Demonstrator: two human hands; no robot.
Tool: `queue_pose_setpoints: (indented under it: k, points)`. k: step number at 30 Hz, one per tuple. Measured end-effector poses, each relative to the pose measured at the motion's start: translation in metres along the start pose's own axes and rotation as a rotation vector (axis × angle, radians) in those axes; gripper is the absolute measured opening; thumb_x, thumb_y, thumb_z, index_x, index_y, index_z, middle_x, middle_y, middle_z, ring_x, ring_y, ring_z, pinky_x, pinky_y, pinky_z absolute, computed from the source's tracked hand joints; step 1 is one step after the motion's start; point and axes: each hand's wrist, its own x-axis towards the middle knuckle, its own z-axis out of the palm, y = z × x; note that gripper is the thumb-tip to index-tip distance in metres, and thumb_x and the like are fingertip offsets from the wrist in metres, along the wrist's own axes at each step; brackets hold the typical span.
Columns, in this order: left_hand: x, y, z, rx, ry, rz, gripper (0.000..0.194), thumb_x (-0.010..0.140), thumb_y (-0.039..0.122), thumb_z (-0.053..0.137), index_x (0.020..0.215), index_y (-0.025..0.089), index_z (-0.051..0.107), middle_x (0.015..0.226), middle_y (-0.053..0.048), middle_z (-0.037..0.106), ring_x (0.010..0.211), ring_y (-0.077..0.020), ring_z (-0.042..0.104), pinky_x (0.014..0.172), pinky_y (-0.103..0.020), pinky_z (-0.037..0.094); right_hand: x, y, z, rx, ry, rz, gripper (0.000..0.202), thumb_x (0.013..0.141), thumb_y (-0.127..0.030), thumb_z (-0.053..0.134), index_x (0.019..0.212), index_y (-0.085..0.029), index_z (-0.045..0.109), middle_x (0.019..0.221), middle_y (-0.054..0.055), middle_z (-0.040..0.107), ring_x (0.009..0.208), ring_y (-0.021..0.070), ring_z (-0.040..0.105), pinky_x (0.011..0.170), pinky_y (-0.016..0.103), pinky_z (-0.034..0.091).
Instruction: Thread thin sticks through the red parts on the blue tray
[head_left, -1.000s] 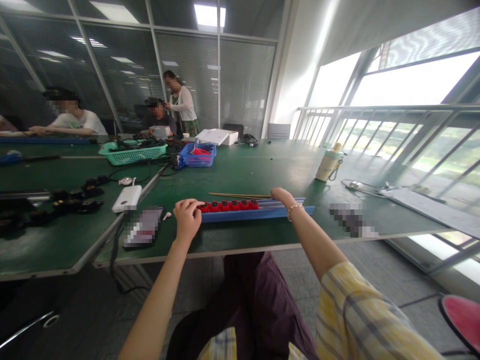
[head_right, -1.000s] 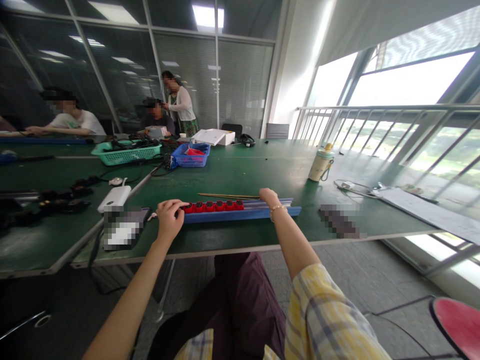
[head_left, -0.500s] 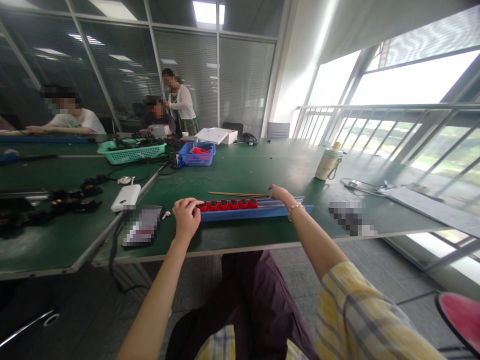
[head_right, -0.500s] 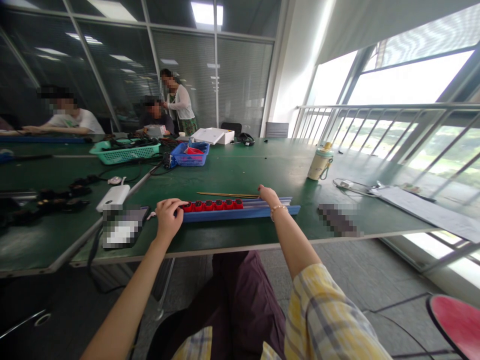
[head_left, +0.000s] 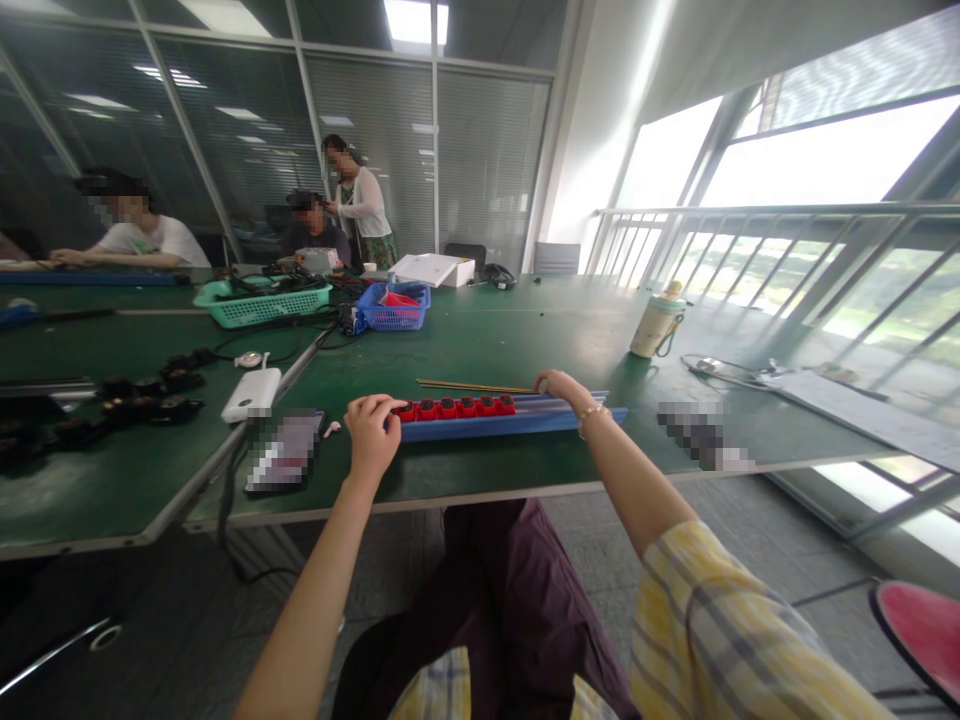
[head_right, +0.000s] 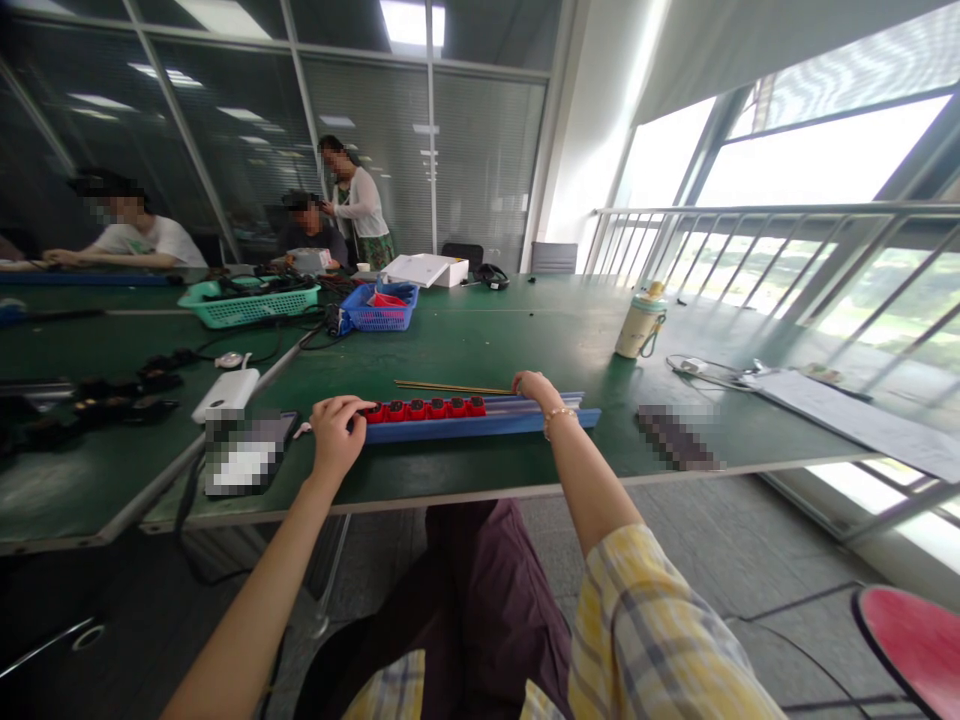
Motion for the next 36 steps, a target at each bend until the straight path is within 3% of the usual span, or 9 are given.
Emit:
queue_pose_setpoints:
  k: [7,16,22,28,36]
  points:
    - [0.001,-0.001,0.001,0.011,0.005,0.005,0.032,0.086,0.013,0.047,0.095,0.025,0.076,0.103,-0.006,0.068,0.106,-0.0273,0.051,0.095,-0.043,0.040,0.003,0.000,-0.001,-0.009,-0.054,0.018,0.043,0.073,-0.003,0.059,0.109,-0.019,0.077,0.086,0.004,0.075,0.078,0.0147,0.066,0.066,0.019,0.044]
    - [0.001,-0.001,0.000,0.018,0.000,-0.001,0.032,0.086,0.013,0.048,0.095,0.025,0.076,0.103,-0.007,0.068,0.107,-0.0280,0.051,0.094,-0.045,0.041,0.009,0.002,0.002,-0.026,-0.103,0.050,0.038,0.077,-0.006,0.062,0.111,-0.014,0.078,0.106,0.013,0.077,0.094,0.0207,0.070,0.077,0.023,0.050]
    - [0.000,0.000,0.000,0.009,-0.004,-0.003,0.032,0.086,0.013,0.048,0.095,0.026,0.076,0.104,-0.006,0.068,0.107,-0.0279,0.050,0.094,-0.044,0.040,0.010,0.001,-0.001,-0.026,-0.135,0.060,0.039,0.079,-0.009,0.062,0.115,-0.016,0.077,0.112,0.012,0.075,0.098,0.0222,0.070,0.080,0.025,0.052]
    - [-0.001,-0.001,-0.001,0.005,0.010,0.007,0.032,0.085,0.012,0.048,0.095,0.026,0.076,0.104,-0.007,0.068,0.107,-0.0279,0.050,0.093,-0.044,0.039,0.009,0.000,0.000,-0.039,-0.135,0.029,0.038,0.080,-0.007,0.061,0.114,-0.016,0.076,0.110,0.010,0.076,0.097,0.0198,0.070,0.081,0.024,0.051]
    - [-0.001,-0.002,-0.001,-0.003,0.016,0.006,0.032,0.085,0.012,0.049,0.095,0.026,0.075,0.104,-0.006,0.068,0.106,-0.0276,0.050,0.093,-0.044,0.039,0.015,0.004,0.006,-0.061,-0.093,0.028,0.028,0.084,-0.020,0.069,0.110,-0.014,0.077,0.107,0.013,0.076,0.097,0.0222,0.071,0.083,0.026,0.052]
